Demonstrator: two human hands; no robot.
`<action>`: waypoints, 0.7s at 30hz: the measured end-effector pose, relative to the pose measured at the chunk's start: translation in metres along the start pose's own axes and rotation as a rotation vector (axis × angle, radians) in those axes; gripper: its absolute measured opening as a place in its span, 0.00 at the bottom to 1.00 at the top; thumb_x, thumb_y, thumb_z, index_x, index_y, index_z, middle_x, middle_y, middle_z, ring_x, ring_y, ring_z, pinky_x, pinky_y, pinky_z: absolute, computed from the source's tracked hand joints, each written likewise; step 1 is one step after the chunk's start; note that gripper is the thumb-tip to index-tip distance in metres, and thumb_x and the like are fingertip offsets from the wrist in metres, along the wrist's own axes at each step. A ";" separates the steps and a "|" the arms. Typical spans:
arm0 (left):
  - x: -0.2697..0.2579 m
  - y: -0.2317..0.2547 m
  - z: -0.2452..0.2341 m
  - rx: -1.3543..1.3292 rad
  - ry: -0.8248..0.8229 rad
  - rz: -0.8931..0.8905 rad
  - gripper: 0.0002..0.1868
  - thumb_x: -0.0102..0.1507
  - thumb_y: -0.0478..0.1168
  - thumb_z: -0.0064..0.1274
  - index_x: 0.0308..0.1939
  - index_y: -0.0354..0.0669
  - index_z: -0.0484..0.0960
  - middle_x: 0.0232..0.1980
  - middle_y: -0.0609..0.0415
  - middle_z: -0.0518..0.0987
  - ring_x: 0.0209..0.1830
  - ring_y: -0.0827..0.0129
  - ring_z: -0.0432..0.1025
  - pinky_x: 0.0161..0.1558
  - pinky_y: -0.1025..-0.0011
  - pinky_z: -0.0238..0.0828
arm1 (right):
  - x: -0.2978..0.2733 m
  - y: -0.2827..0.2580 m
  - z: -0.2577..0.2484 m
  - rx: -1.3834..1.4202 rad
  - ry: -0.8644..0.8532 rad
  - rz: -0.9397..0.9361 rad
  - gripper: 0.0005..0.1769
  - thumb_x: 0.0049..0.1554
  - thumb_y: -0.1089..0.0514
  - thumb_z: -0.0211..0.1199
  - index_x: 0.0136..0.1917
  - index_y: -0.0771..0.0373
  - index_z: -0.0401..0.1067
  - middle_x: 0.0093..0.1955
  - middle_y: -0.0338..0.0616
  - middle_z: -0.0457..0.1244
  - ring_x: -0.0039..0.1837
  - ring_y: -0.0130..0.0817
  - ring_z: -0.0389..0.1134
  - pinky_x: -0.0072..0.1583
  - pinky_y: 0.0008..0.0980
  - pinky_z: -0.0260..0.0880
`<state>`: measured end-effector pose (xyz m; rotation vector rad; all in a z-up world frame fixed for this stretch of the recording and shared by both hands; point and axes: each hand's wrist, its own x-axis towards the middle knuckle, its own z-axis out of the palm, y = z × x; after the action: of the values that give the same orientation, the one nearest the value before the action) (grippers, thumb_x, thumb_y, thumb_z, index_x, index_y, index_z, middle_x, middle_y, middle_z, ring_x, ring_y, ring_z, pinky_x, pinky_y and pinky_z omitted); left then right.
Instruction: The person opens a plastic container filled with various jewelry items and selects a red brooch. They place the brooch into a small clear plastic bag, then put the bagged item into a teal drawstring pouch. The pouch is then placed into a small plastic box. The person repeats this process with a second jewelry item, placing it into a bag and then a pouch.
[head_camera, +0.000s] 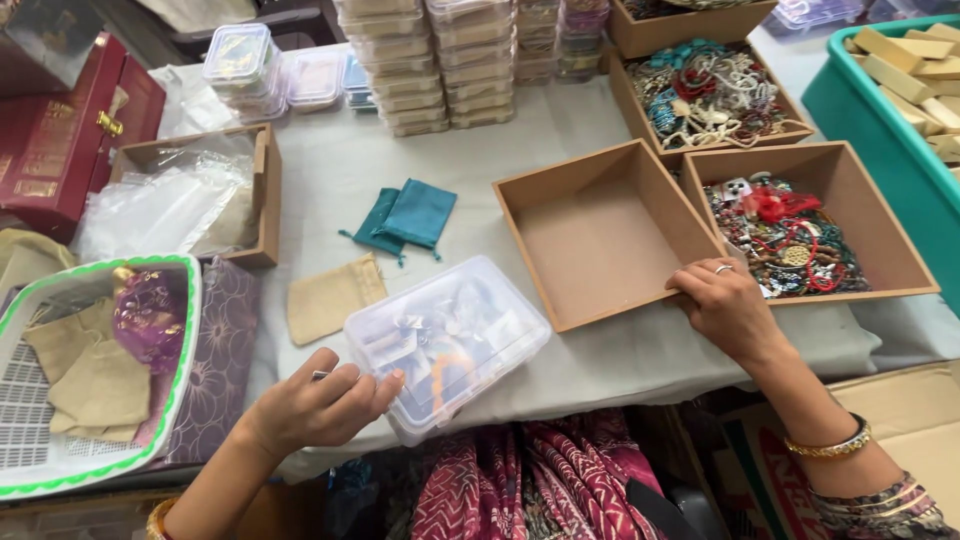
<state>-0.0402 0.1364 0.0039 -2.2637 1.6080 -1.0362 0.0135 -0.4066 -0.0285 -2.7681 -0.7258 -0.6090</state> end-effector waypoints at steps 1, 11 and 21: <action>-0.005 -0.001 0.003 -0.003 -0.004 -0.007 0.18 0.67 0.40 0.52 0.60 0.43 0.78 0.38 0.62 0.63 0.36 0.75 0.65 0.42 0.68 0.71 | 0.001 -0.001 0.000 0.004 -0.006 -0.004 0.09 0.47 0.64 0.69 0.43 0.59 0.74 0.45 0.41 0.70 0.54 0.40 0.71 0.62 0.41 0.66; -0.039 -0.012 0.015 0.038 -0.226 -0.106 0.15 0.65 0.39 0.52 0.57 0.46 0.77 0.38 0.61 0.70 0.39 0.71 0.70 0.45 0.68 0.71 | 0.057 -0.108 -0.040 0.157 -0.102 -0.146 0.31 0.43 0.66 0.65 0.62 0.60 0.72 0.63 0.46 0.66 0.68 0.47 0.67 0.68 0.46 0.66; -0.036 0.060 0.020 -1.013 0.168 -1.638 0.24 0.61 0.37 0.58 0.63 0.41 0.82 0.39 0.61 0.64 0.32 0.77 0.59 0.34 0.77 0.61 | 0.048 -0.190 0.020 0.920 -0.337 0.147 0.45 0.51 0.59 0.71 0.77 0.58 0.54 0.84 0.54 0.43 0.82 0.46 0.48 0.74 0.44 0.56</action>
<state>-0.0799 0.1399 -0.0572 -4.2930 -0.3506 -0.4227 -0.0383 -0.2183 -0.0057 -2.0228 -0.6318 0.2105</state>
